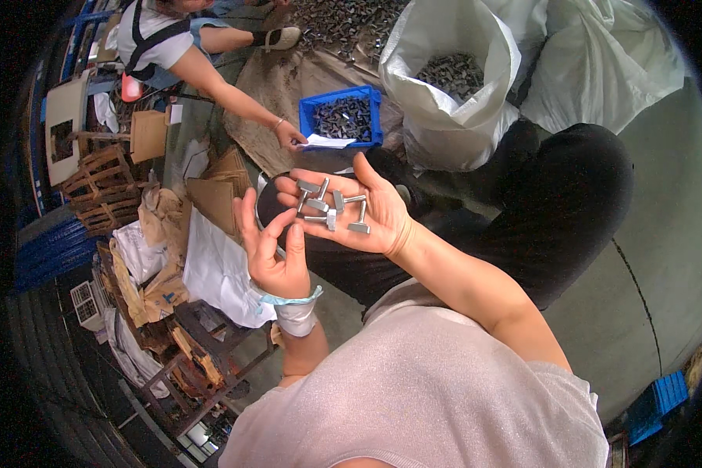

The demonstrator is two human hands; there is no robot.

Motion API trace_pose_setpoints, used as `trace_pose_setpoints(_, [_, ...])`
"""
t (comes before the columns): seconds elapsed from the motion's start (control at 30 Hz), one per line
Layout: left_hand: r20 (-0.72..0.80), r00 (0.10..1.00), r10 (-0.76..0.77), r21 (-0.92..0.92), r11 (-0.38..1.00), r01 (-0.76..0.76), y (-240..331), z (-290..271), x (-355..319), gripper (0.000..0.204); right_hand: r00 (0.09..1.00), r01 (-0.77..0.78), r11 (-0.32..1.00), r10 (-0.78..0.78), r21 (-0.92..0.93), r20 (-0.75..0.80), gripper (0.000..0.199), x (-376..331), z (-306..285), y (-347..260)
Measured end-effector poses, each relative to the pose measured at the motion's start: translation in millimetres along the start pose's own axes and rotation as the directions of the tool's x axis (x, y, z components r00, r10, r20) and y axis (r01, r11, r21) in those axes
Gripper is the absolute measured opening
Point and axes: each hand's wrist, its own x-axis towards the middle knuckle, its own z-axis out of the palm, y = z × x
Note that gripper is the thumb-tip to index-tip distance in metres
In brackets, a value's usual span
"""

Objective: The person sits on the floor and sorts small metal parts from a large pile on a tarp. They pick up handfuls of the parts, inspect them, and transfer them into a white sack. Another person is visible in the background performing a similar sorting task.

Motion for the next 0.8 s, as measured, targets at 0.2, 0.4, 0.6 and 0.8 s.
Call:
trace_pose_setpoints(0.2, [0.001,1.000,-0.004,0.000,1.000,0.004,1,0,-1,0.014,1.000,0.003,0.999,-0.003,-0.033,-0.010,0.082,-1,-1,0])
trace_pose_setpoints(0.4, [-0.017,1.000,0.000,-0.018,1.000,0.000,-2,2,0,0.012,0.986,0.094,0.980,-0.116,-0.178,-0.117,0.065,-1,6,-9])
trace_pose_setpoints(0.6, [-0.004,0.999,-0.042,-0.063,0.997,0.042,-10,11,3,0.012,0.911,0.206,0.740,-0.384,-0.640,-0.150,0.051,-15,81,-69])
trace_pose_setpoints(0.8, [0.010,0.995,-0.099,-0.078,0.992,0.100,-19,15,4,0.014,0.730,0.066,0.000,-0.682,-0.998,0.048,0.044,-15,149,-144])
